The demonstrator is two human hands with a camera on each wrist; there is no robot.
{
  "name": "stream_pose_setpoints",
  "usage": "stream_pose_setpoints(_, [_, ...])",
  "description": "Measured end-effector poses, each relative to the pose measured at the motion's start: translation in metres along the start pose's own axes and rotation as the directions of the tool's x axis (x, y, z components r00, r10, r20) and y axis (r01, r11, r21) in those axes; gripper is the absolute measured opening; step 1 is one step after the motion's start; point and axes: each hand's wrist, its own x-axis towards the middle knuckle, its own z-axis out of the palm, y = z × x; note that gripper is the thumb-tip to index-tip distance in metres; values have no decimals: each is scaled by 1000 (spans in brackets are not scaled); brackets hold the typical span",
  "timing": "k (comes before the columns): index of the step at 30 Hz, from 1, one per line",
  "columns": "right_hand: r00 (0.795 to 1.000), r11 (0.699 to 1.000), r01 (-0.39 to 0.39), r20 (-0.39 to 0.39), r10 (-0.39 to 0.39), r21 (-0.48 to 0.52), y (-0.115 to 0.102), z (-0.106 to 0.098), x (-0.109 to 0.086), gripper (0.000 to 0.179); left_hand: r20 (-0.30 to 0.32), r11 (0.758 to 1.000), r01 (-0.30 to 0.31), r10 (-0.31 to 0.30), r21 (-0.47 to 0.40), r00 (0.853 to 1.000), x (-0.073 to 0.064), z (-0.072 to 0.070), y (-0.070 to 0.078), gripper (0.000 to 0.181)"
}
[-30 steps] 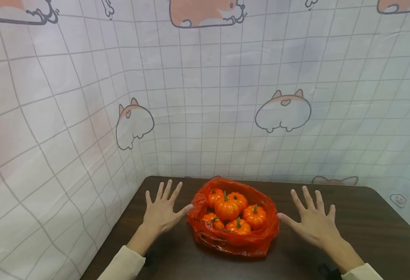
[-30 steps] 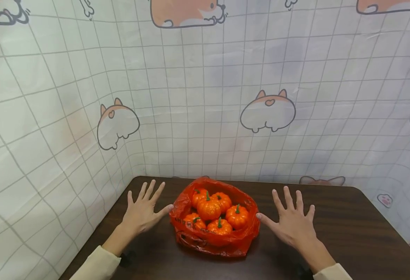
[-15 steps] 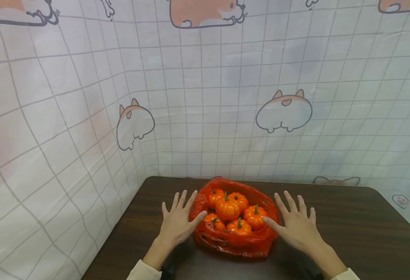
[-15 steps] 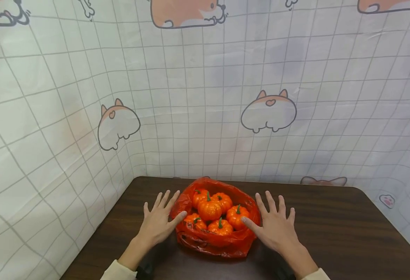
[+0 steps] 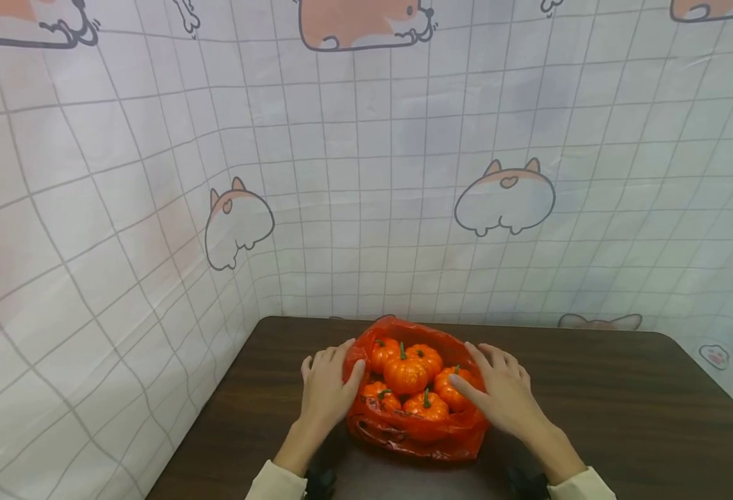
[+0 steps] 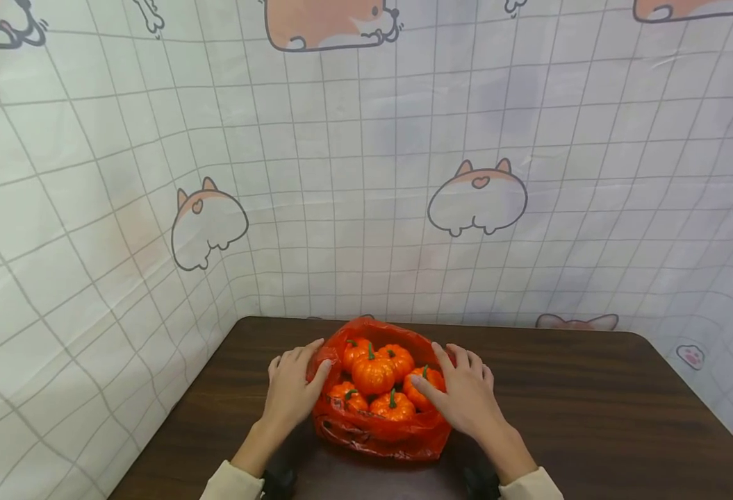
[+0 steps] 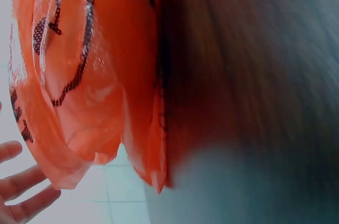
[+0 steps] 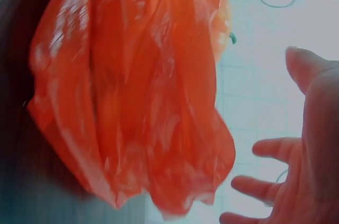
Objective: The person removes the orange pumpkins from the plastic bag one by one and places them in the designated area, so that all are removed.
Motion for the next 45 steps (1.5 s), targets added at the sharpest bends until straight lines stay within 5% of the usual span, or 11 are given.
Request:
stream_pose_setpoints(7, [1000,995,25,9,-26,93,-7,9,11,78,-19,960,170,-178,-222,984,10,8,1,35])
stream_pose_setpoints(22, [999,959,29,30,-39,283,-27,22,27,76,15,828,339,-371,-447,928,27,20,-14,22])
stream_pose_setpoints(29, [996,929,-26,93,-9,369,-32,36,33,77,99,827,383,-377,-411,921,26,25,-29,24])
stream_pose_setpoints(36, [992,937,-57,127,14,343,-36,50,32,77,302,754,477,-373,-452,877,22,24,-46,31])
stream_pose_setpoints(39, [992,938,-62,127,19,341,-36,55,31,75,373,743,471,-315,-475,873,21,23,-53,38])
stream_pose_setpoints(45, [993,948,-63,117,27,313,-36,62,31,75,490,765,410,-143,-497,860,21,17,-58,54])
